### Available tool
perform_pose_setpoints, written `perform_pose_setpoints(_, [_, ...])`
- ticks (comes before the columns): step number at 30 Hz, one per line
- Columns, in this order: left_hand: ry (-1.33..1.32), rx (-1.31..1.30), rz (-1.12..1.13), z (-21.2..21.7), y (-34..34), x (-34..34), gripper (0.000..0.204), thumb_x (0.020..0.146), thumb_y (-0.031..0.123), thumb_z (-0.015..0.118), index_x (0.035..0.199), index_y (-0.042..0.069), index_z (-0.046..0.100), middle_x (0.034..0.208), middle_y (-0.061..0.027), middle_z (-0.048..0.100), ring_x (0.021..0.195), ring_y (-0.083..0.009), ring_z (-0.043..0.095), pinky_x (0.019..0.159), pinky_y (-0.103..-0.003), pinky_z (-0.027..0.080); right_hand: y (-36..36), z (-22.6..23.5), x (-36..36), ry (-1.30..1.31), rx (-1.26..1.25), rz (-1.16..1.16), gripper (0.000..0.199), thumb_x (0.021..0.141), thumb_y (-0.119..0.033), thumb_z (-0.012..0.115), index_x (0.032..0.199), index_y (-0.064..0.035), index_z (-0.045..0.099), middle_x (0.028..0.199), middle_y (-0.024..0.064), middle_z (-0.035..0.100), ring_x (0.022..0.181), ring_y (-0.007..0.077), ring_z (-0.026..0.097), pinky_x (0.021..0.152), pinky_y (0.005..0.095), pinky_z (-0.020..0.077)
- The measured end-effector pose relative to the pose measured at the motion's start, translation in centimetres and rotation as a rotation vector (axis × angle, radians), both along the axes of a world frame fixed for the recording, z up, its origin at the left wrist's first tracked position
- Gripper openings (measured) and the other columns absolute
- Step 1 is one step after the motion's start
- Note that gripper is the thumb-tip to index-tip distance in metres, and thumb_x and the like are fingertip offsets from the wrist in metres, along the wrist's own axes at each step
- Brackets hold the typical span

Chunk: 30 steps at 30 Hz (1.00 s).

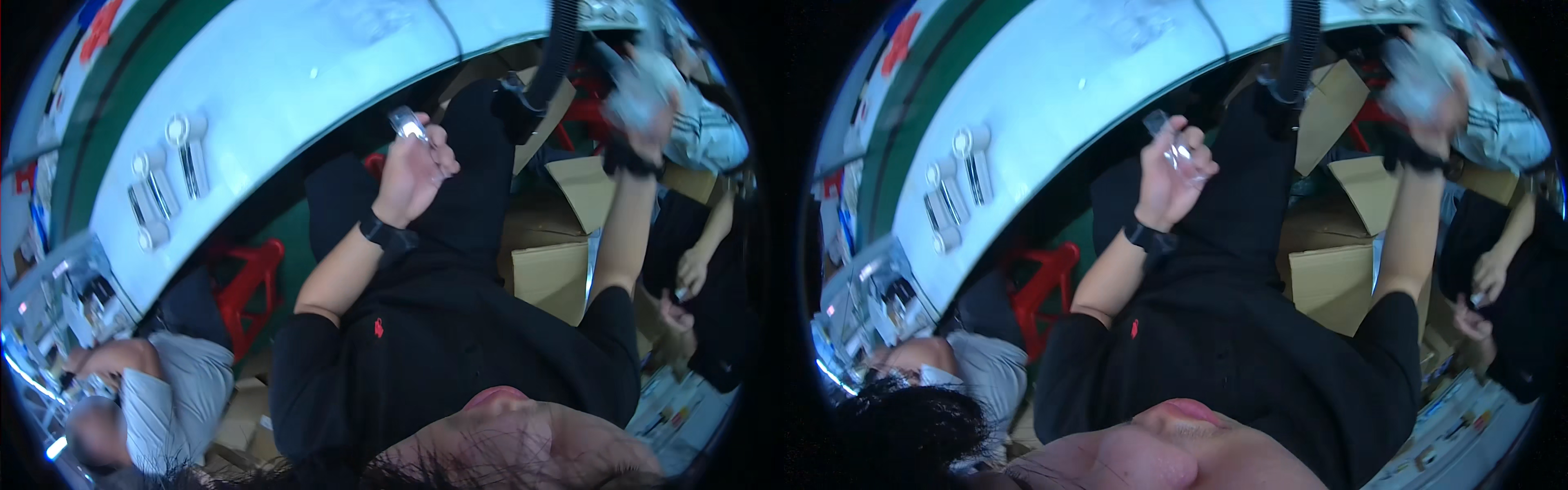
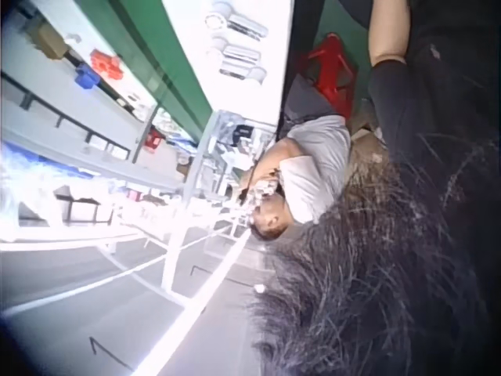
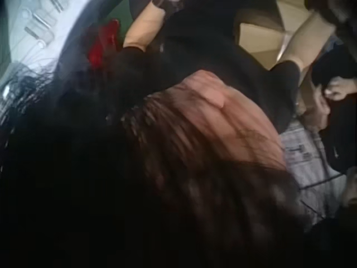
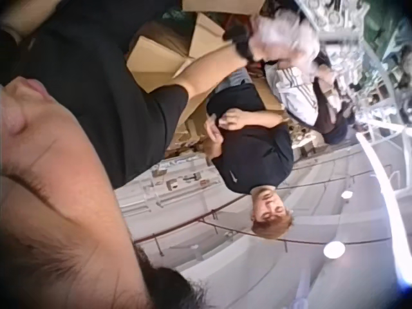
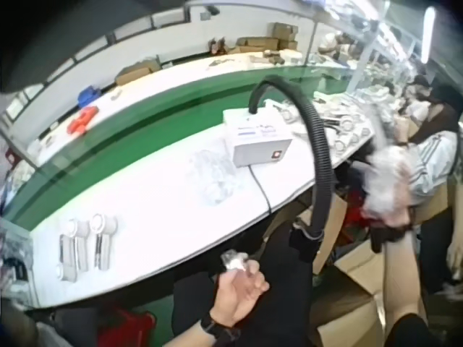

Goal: The person assembles portable fans by unwrapping components, attaching transparent covers onto fan bodies by hand, and placing the assembled fans on the table.

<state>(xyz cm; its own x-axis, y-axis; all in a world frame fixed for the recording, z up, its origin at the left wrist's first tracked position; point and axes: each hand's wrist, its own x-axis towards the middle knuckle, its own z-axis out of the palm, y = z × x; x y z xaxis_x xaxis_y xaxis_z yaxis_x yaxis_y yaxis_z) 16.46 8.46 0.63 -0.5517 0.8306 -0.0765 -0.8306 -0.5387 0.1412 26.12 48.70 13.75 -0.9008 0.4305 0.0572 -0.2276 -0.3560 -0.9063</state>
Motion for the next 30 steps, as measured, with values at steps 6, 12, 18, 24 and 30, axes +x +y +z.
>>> perform_pose_setpoints(6, [-0.150,0.224,0.152,3.4,-3.5,-1.8,0.036,0.102,0.048,0.044,0.112,0.014,0.053,0.101,-0.0034,0.054,0.090,-0.0154,0.057,0.090,-0.034,0.047,-13.8,-2.2,7.9,0.042,-0.283,0.511,0.097,0.062,-0.045,0.087,0.134,-0.0019,0.038,0.121,0.0145,0.058,0.100,0.0266,0.063,0.084,0.0407,0.0539])
perform_pose_setpoints(12, [-0.237,0.229,0.255,5.9,-5.3,-0.7,0.034,0.102,0.048,0.044,0.114,0.019,0.056,0.105,-0.0044,0.059,0.093,-0.0180,0.058,0.092,-0.042,0.049,-23.3,-6.3,9.7,-0.384,-0.076,0.314,0.098,0.061,-0.050,0.084,0.136,-0.0013,0.043,0.121,0.0110,0.057,0.110,0.0213,0.059,0.093,0.0351,0.0484])
perform_pose_setpoints(18, [-0.180,0.246,0.342,6.2,-5.8,0.5,0.035,0.103,0.049,0.041,0.115,0.020,0.056,0.107,-0.0039,0.059,0.094,-0.0186,0.058,0.092,-0.043,0.050,-24.6,-7.2,7.5,-0.429,0.099,0.336,0.094,0.062,-0.048,0.081,0.136,-0.0024,0.044,0.123,0.0105,0.057,0.113,0.0213,0.057,0.096,0.0340,0.0459])
perform_pose_setpoints(24, [0.065,0.188,0.502,6.3,-6.4,1.0,0.026,0.101,0.034,0.053,0.121,0.018,0.048,0.110,-0.0077,0.056,0.099,-0.0205,0.058,0.095,-0.043,0.048,-23.8,-8.3,6.9,-0.446,0.128,0.375,0.095,0.065,-0.046,0.080,0.138,-0.0003,0.039,0.125,0.0159,0.057,0.114,0.0319,0.060,0.098,0.0408,0.0477])
perform_pose_setpoints(30, [0.433,0.029,0.529,6.1,-6.2,2.3,0.041,0.091,0.021,0.066,0.124,0.013,0.042,0.117,-0.0137,0.054,0.113,-0.0266,0.055,0.103,-0.043,0.042,-26.2,-6.1,4.8,-0.497,-0.039,0.376,0.095,0.066,-0.045,0.079,0.140,-0.0004,0.039,0.129,0.0148,0.055,0.117,0.0273,0.057,0.100,0.0385,0.0456])
